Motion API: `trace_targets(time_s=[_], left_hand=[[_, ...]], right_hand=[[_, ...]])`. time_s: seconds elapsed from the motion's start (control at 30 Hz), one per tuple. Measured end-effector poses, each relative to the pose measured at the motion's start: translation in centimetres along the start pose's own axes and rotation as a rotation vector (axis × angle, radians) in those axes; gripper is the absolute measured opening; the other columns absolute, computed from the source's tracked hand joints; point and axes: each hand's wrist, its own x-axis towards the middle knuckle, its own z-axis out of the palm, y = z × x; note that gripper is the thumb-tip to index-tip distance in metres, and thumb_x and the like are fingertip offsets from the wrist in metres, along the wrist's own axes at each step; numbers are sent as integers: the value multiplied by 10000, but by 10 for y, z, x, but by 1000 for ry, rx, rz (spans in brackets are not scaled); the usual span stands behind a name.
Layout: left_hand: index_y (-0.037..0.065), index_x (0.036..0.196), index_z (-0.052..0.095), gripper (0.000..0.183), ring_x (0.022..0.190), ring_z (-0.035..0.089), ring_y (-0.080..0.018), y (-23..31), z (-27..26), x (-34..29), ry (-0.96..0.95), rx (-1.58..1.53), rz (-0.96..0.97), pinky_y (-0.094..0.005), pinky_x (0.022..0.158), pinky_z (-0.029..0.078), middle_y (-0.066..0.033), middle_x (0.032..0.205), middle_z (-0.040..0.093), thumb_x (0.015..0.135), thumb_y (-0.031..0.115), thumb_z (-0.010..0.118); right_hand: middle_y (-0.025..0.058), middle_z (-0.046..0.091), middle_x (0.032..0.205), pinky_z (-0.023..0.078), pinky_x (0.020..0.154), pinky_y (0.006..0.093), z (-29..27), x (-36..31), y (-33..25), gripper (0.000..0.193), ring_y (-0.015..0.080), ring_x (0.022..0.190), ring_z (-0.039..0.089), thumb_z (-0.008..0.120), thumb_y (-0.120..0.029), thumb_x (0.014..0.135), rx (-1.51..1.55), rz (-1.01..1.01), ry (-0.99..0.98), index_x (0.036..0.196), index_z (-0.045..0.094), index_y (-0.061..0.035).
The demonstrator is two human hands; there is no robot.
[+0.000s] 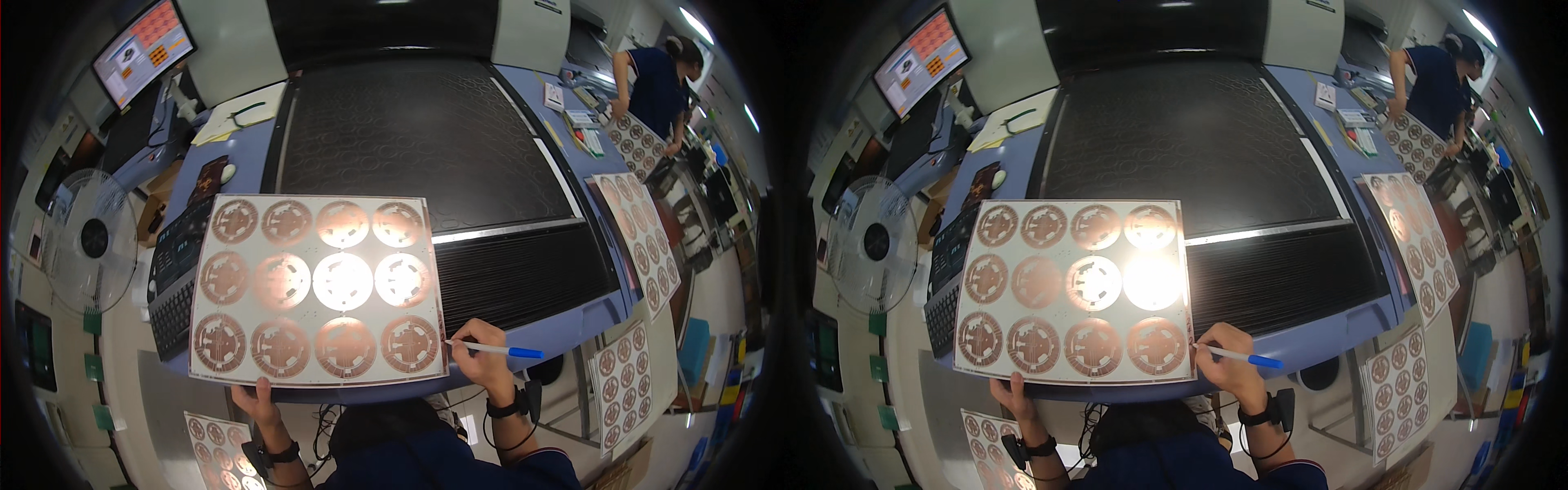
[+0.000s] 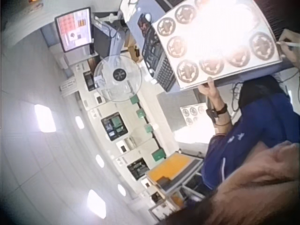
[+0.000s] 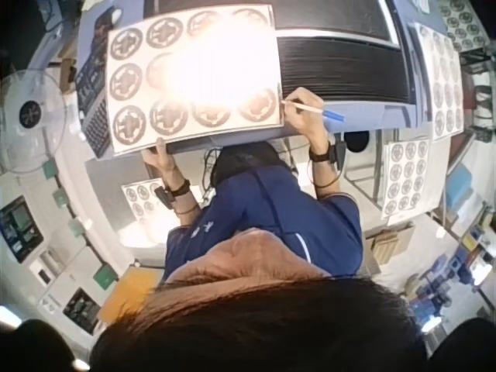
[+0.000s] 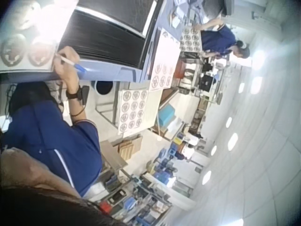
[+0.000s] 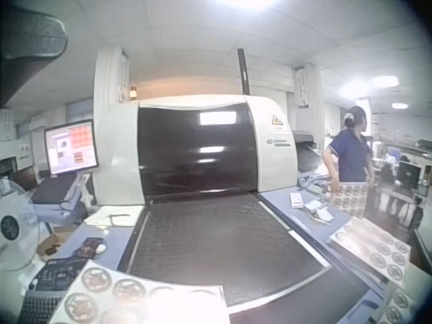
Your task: Inspecting and marking circular copper circuits on large PCB sheets using an optical inspection machine and a pen.
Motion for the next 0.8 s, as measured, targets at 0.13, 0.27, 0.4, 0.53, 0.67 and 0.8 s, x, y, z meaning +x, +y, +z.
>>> trace_targets(time_s=[0.13, 0.27, 0.4, 0.53, 0.67, 0.8], left_hand=[[-114, 1340, 407, 561, 1120, 541, -230, 23, 11, 8, -10, -17, -27, -371, 1009, 404, -168, 1251, 544, 878, 131, 611], [-106, 1245, 428, 484, 785, 700, -238, 75, 28, 8, 169, -669, -320, -258, 412, 556, -234, 1154, 599, 817, 20, 614], [-44, 1283, 455, 490, 1025, 668, -261, 113, -25, -7, 368, -743, 35, -322, 761, 619, -197, 1171, 633, 837, 52, 633], [-18, 1291, 493, 371, 1145, 619, -242, 87, -166, -73, 539, -779, 135, -372, 932, 571, -152, 1258, 611, 952, 107, 575], [-27, 1246, 542, 298, 1179, 598, -193, 11, -247, -160, 809, -783, 163, -340, 984, 546, -146, 1303, 588, 1027, 169, 498], [-27, 1250, 543, 312, 1183, 584, -187, -39, -288, -242, 1055, -747, 149, -304, 1027, 512, -128, 1277, 600, 1021, 183, 513]], right_hand=[[101, 593, 639, 439, 514, 307, 4, -3, 12, 62, 185, 551, 573, 643, -36, 751, 32, 18, 49, 723, 608, 7], [42, 567, 756, 407, 560, 245, 10, -12, 36, 66, 104, 640, 508, 632, -74, 825, 348, -3, 289, 791, 592, -33], [38, 518, 757, 366, 542, 206, -5, -16, 46, 108, 93, 644, 457, 621, -123, 809, 522, 74, 424, 816, 537, -54], [42, 501, 766, 375, 566, 203, -5, -13, 40, 129, 94, 651, 469, 603, -145, 860, 505, 74, 364, 832, 527, -44], [39, 496, 773, 377, 580, 218, -11, -11, 67, 141, 96, 658, 483, 570, -165, 930, 356, 119, 371, 865, 545, -42], [37, 485, 764, 362, 576, 223, -9, -8, 61, 152, 95, 643, 456, 557, -166, 942, 323, 83, 333, 855, 536, -42]])
